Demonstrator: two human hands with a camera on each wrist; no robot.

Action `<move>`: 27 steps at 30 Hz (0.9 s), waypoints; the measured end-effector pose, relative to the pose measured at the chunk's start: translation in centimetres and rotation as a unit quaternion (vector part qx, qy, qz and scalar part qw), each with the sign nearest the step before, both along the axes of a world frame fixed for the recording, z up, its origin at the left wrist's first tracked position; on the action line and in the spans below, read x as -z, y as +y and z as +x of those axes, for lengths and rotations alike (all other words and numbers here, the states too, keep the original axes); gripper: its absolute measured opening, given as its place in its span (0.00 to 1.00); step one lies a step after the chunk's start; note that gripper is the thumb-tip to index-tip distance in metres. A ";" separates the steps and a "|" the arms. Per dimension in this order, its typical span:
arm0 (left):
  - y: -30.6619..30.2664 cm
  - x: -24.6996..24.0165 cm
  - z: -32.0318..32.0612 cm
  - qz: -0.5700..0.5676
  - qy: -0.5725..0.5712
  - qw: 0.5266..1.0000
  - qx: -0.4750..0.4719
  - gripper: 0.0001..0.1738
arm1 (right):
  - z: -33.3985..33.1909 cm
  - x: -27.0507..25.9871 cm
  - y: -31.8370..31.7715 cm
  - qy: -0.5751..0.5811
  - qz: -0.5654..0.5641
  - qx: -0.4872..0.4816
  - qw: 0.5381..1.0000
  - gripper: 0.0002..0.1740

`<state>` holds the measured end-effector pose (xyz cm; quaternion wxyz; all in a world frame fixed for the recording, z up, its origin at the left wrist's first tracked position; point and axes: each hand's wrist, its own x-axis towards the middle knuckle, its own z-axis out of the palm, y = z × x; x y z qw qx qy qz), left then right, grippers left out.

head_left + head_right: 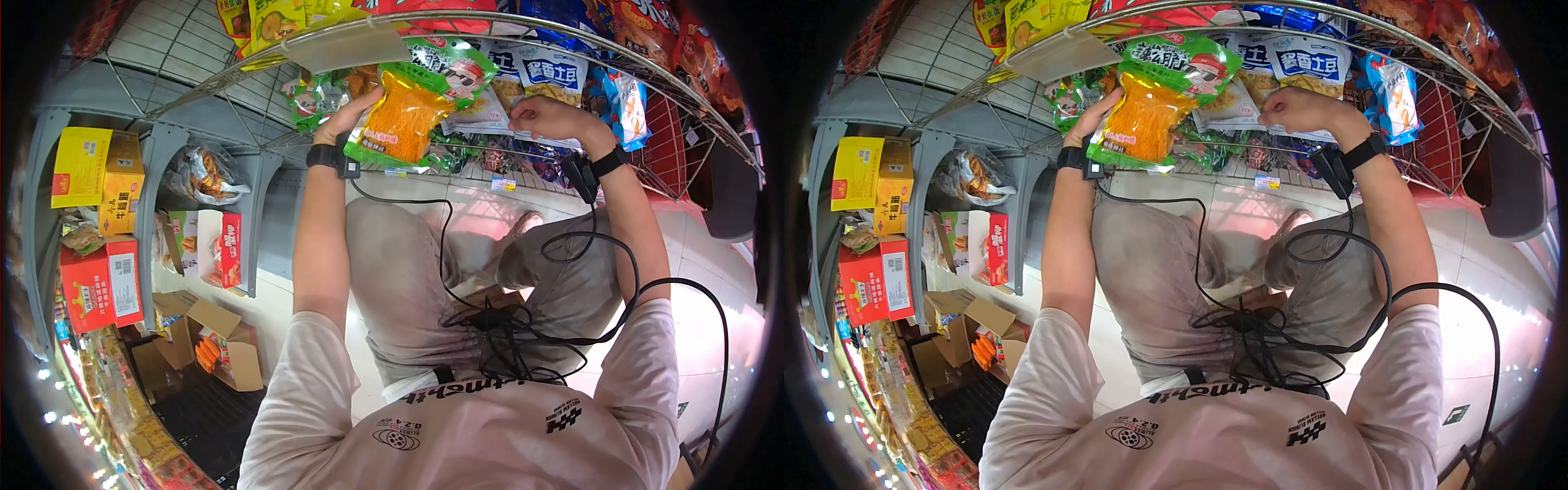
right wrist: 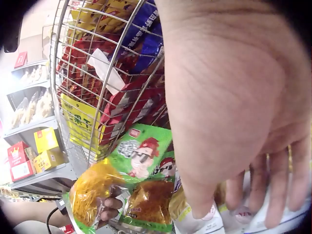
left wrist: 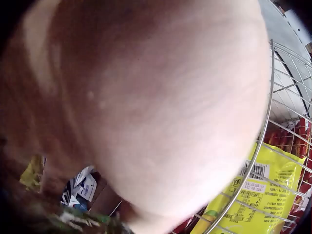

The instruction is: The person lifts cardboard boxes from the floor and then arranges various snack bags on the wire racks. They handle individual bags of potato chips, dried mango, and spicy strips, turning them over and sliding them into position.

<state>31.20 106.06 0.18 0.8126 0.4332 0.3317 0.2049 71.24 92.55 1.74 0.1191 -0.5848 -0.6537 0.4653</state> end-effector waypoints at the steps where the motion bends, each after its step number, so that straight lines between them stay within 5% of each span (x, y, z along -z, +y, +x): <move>1: 0.4 0.0 0.7 0.068 0.026 0.997 -0.006 0.34 | 0.0 -0.1 0.0 0.000 -0.001 0.000 1.000 0.27; 2: 0.7 0.0 1.1 0.136 0.051 0.989 -0.011 0.33 | -0.1 -0.3 -0.1 -0.005 0.001 -0.004 1.000 0.27; 5: 0.3 -1.0 1.9 0.100 0.077 0.991 -0.042 0.31 | 0.1 0.2 0.1 -0.006 -0.001 -0.010 1.000 0.26; 9: -1.7 -3.0 3.1 0.083 -0.038 0.990 -0.108 0.34 | -0.1 0.1 0.1 0.001 -0.009 0.005 1.000 0.24; 13: -1.8 -3.9 2.8 0.077 -0.037 0.984 -0.157 0.36 | -0.1 0.1 0.1 0.007 0.001 -0.002 1.000 0.23; 15: -2.4 -4.7 2.9 -0.048 -0.073 0.977 -0.194 0.37 | -0.1 0.0 0.1 0.001 0.006 -0.010 1.000 0.22; 17: -2.7 -4.2 2.9 0.013 -0.038 0.974 -0.221 0.37 | -0.3 -0.1 0.0 0.006 0.010 -0.014 1.000 0.21; 19: -0.6 -2.0 2.2 0.084 0.046 0.985 -0.143 0.41 | 0.1 0.5 0.3 0.027 0.009 -0.019 0.999 0.20; 23: 0.2 -0.7 2.2 0.209 0.149 0.960 -0.109 0.63 | -0.1 0.2 0.2 0.002 0.001 -0.007 1.000 0.21; 27: 0.2 -0.6 2.6 0.279 0.201 0.927 -0.152 0.51 | -0.4 -0.4 -0.2 -0.008 0.025 -0.004 1.000 0.22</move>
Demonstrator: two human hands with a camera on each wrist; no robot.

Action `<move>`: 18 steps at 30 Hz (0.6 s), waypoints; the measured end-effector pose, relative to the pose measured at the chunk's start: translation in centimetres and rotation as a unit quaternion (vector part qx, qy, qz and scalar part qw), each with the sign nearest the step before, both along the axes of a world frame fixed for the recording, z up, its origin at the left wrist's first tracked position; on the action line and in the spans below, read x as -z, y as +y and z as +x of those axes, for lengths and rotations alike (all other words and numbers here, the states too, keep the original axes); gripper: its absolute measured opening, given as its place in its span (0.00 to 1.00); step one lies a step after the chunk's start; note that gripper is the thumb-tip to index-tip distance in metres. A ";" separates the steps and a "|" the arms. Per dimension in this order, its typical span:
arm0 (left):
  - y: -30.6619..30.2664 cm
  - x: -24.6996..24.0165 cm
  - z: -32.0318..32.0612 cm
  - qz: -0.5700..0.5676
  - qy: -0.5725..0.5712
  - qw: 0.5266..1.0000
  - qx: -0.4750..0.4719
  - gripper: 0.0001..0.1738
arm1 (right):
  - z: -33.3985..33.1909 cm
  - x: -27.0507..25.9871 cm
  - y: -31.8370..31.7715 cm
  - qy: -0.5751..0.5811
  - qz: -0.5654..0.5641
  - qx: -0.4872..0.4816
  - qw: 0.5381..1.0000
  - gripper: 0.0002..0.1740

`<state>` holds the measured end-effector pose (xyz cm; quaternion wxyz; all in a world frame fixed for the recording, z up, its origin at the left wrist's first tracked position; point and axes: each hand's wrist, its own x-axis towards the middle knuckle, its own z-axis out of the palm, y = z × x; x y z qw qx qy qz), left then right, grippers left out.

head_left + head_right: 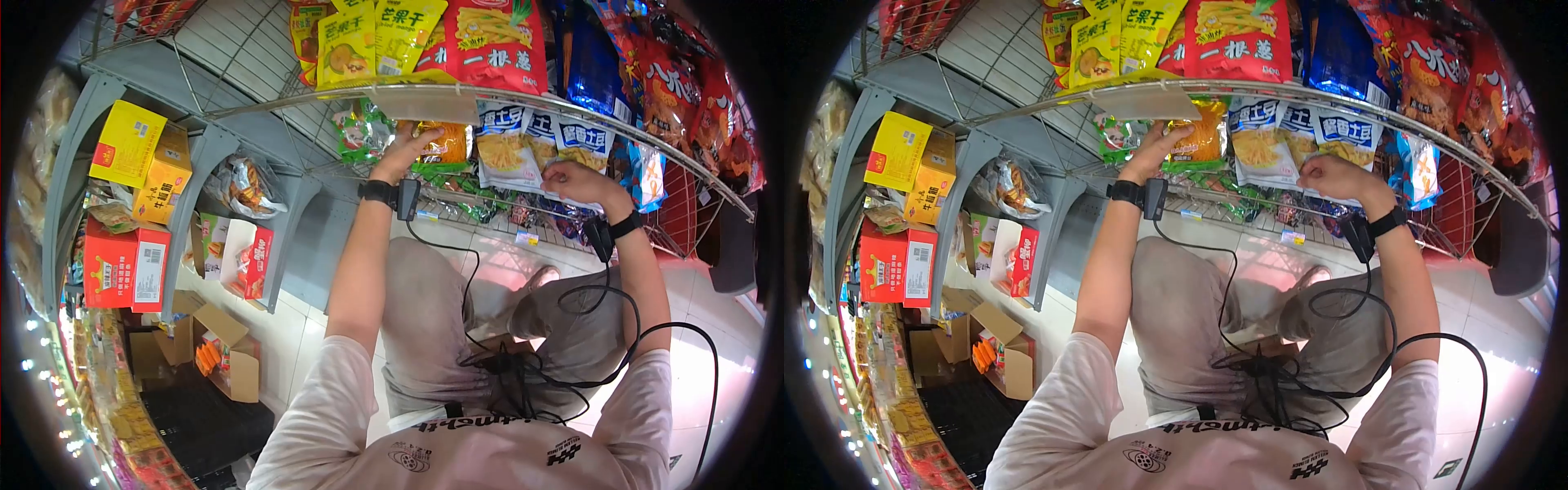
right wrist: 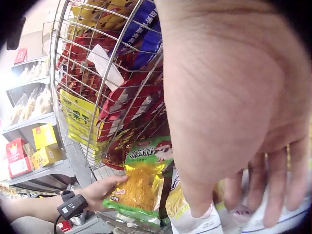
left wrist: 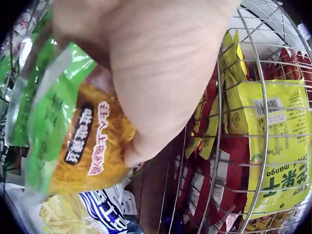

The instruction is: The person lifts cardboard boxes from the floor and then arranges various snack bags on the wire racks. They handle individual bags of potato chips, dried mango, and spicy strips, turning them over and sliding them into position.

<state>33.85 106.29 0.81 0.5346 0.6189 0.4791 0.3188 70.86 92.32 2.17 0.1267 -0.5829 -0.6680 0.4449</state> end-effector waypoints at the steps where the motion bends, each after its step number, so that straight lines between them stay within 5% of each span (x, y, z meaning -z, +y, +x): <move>1: 0.4 -0.1 -0.1 0.039 -0.002 0.999 0.011 0.45 | 0.0 -0.1 0.0 -0.006 -0.002 0.005 1.000 0.22; 7: 1.0 -1.4 -0.3 0.252 0.071 0.959 -0.104 0.36 | -0.3 -0.5 -0.2 -0.019 0.002 0.010 1.000 0.21; 18: 0.3 -2.8 -1.3 0.224 0.275 0.917 -0.185 0.33 | -0.5 -1.2 -0.5 -0.048 0.021 0.004 0.999 0.21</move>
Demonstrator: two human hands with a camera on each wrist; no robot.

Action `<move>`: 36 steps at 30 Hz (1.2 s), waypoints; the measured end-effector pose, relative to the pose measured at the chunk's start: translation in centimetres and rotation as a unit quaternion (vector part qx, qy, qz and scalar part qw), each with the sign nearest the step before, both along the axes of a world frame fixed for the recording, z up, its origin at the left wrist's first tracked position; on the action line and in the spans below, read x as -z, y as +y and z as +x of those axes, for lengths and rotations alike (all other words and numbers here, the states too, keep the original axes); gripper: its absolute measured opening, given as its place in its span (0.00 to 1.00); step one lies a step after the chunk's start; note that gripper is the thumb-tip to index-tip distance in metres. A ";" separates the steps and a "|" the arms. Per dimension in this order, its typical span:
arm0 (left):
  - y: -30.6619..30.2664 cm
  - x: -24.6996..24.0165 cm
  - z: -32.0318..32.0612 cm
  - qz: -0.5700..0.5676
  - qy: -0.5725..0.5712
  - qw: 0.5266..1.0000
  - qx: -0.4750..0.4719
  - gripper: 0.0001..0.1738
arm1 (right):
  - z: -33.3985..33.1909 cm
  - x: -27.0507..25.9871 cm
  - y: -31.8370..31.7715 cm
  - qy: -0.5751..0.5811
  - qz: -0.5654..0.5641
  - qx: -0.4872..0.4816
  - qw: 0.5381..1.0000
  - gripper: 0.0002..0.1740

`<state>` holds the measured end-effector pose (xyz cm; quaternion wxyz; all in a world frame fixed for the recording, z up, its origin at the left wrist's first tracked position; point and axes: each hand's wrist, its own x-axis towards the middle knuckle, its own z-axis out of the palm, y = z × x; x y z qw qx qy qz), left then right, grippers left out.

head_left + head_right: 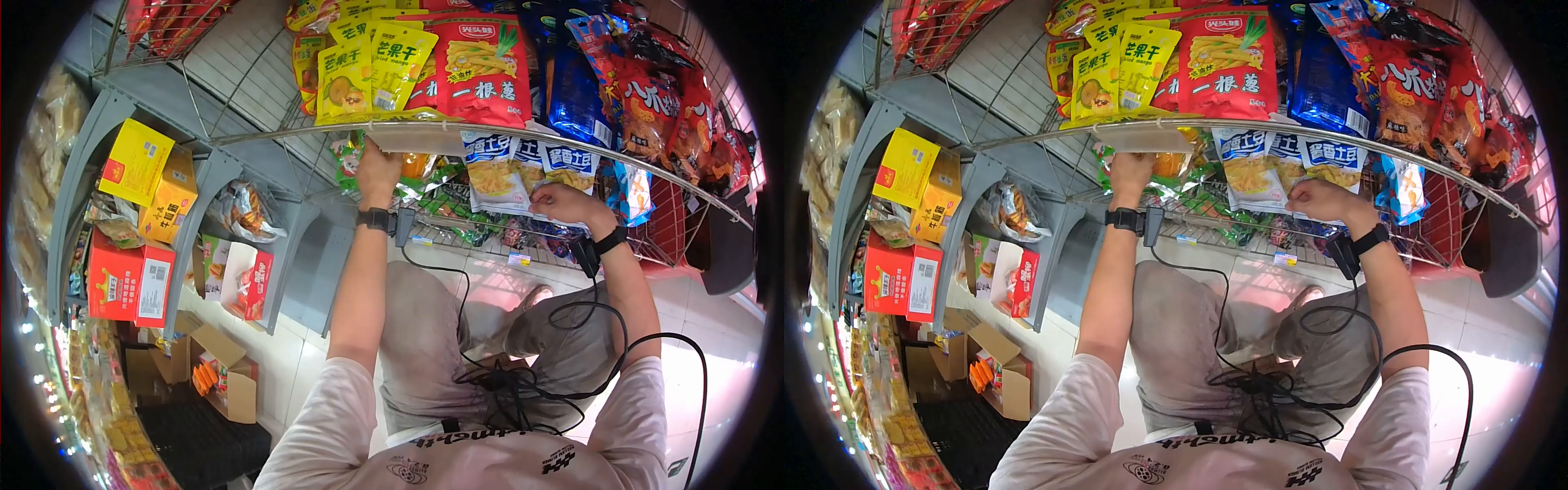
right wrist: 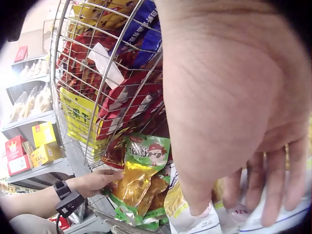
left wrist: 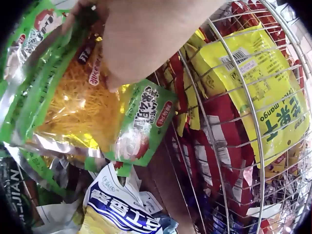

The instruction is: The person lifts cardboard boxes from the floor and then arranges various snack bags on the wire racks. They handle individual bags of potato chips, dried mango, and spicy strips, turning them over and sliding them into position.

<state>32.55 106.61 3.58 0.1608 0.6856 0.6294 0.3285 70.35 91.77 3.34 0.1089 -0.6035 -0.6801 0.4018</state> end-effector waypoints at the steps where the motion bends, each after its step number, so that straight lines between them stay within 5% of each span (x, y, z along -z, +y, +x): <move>1: -0.2 -0.1 0.1 -0.026 0.028 0.999 -0.020 0.32 | 0.1 0.0 0.0 -0.004 0.004 -0.006 1.000 0.21; 6: 0.9 3.8 -1.4 -0.036 -0.035 0.999 -0.020 0.34 | 0.2 0.5 0.1 -0.005 0.014 -0.016 1.000 0.21; 9: 0.4 2.5 -1.6 -0.054 -0.017 0.995 -0.082 0.36 | -0.1 -0.1 -0.1 -0.010 0.012 -0.012 1.000 0.20; 11: 2.3 5.8 -3.3 -0.022 0.029 0.995 -0.090 0.35 | -0.2 -0.6 -0.2 -0.018 0.008 -0.007 1.000 0.20; 20: 0.5 4.7 -2.8 0.053 0.042 0.980 -0.189 0.27 | 0.3 0.7 0.2 -0.022 0.027 -0.023 0.999 0.22; 25: 1.5 2.8 -1.1 0.285 0.026 0.956 -0.068 0.31 | 0.2 0.9 0.3 -0.009 0.008 -0.011 1.000 0.21; 29: 0.6 0.9 1.2 0.275 0.000 0.961 0.027 0.29 | 0.1 0.5 0.2 -0.014 0.003 -0.004 1.000 0.22; 31: 0.4 0.5 2.1 0.231 0.093 0.962 0.114 0.29 | 0.1 0.5 0.2 -0.014 -0.001 -0.002 1.000 0.22; 36: -2.5 -0.7 5.4 0.207 0.155 0.963 0.077 0.29 | 0.0 0.5 0.2 -0.009 -0.008 0.005 1.000 0.21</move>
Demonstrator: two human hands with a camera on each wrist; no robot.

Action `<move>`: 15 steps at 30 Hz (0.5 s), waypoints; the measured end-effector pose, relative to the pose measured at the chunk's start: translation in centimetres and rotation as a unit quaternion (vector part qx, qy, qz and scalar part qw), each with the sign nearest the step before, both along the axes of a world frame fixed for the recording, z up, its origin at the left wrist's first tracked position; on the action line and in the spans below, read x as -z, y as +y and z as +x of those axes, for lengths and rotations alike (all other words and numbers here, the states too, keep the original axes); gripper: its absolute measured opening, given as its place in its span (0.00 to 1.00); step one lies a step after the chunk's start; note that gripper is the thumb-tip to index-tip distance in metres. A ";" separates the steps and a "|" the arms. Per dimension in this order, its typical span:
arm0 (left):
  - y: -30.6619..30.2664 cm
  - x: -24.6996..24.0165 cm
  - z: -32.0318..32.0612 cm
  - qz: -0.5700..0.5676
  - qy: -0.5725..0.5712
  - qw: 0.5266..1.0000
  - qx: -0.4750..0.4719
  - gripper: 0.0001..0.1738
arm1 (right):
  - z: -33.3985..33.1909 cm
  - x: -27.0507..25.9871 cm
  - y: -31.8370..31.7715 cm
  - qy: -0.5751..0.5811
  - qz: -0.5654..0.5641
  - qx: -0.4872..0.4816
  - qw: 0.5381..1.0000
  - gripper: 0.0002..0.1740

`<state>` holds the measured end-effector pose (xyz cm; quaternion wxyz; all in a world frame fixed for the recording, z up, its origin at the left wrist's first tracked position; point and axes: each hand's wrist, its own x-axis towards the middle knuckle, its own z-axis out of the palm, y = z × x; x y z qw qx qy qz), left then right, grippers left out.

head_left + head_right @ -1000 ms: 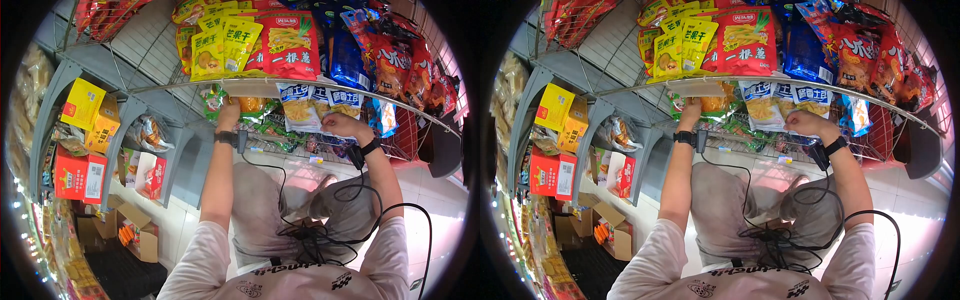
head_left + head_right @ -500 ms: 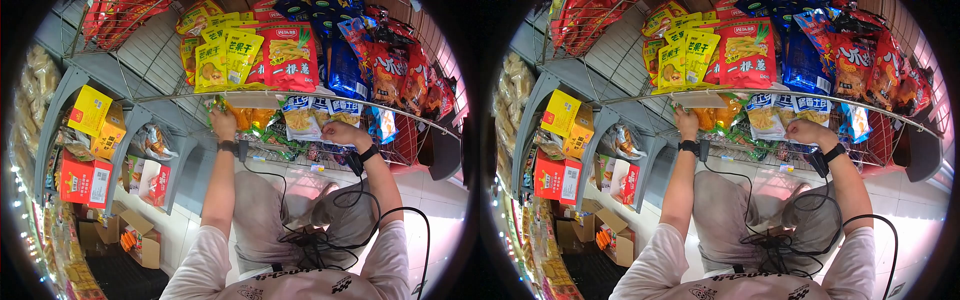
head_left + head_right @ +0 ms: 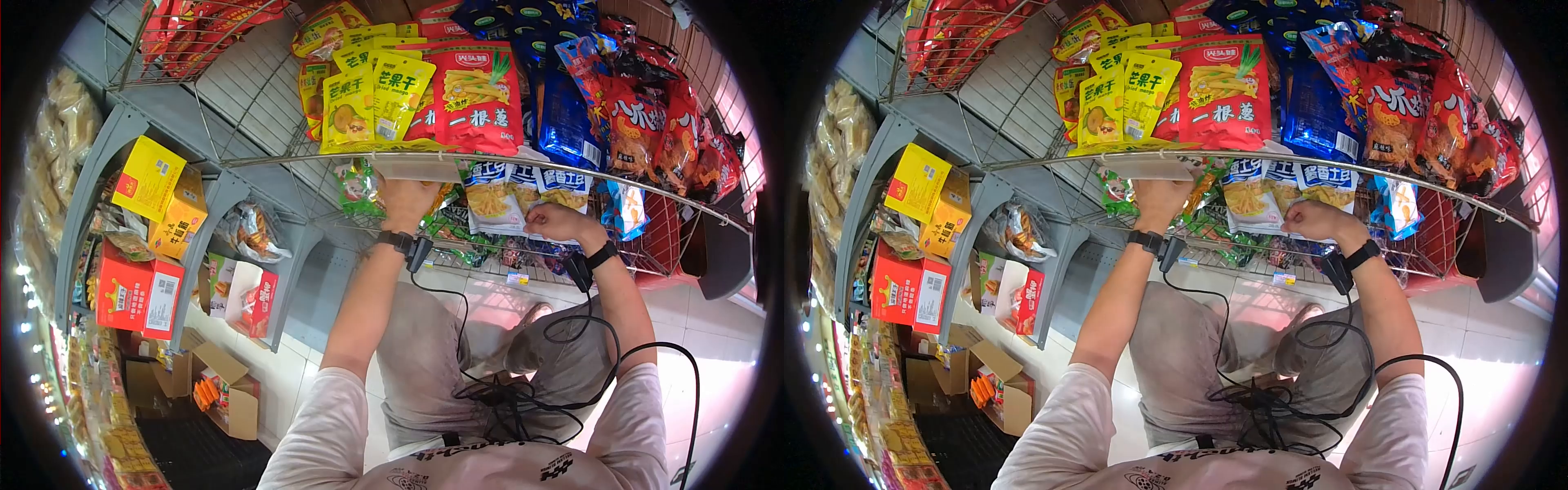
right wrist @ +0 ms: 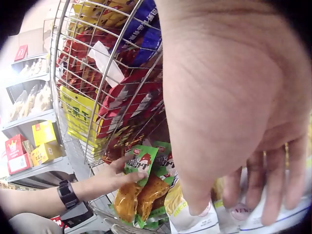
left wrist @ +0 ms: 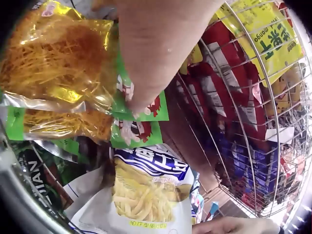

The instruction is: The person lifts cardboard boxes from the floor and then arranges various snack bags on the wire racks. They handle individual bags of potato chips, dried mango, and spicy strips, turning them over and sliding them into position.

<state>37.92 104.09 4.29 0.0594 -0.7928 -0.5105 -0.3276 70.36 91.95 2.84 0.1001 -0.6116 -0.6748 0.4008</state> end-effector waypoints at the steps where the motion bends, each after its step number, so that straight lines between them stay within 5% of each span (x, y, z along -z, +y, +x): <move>1: -0.4 -0.1 0.2 0.033 0.028 0.999 -0.012 0.27 | 0.1 0.3 0.0 0.005 0.014 -0.013 1.000 0.20; 10: 2.0 4.3 -2.4 -0.064 0.008 0.992 -0.107 0.45 | 0.2 0.2 -0.1 0.017 0.021 -0.027 0.999 0.20; 15: 2.7 4.3 -3.7 -0.010 0.028 0.988 -0.153 0.37 | 0.6 0.9 0.1 0.011 0.037 -0.031 0.999 0.20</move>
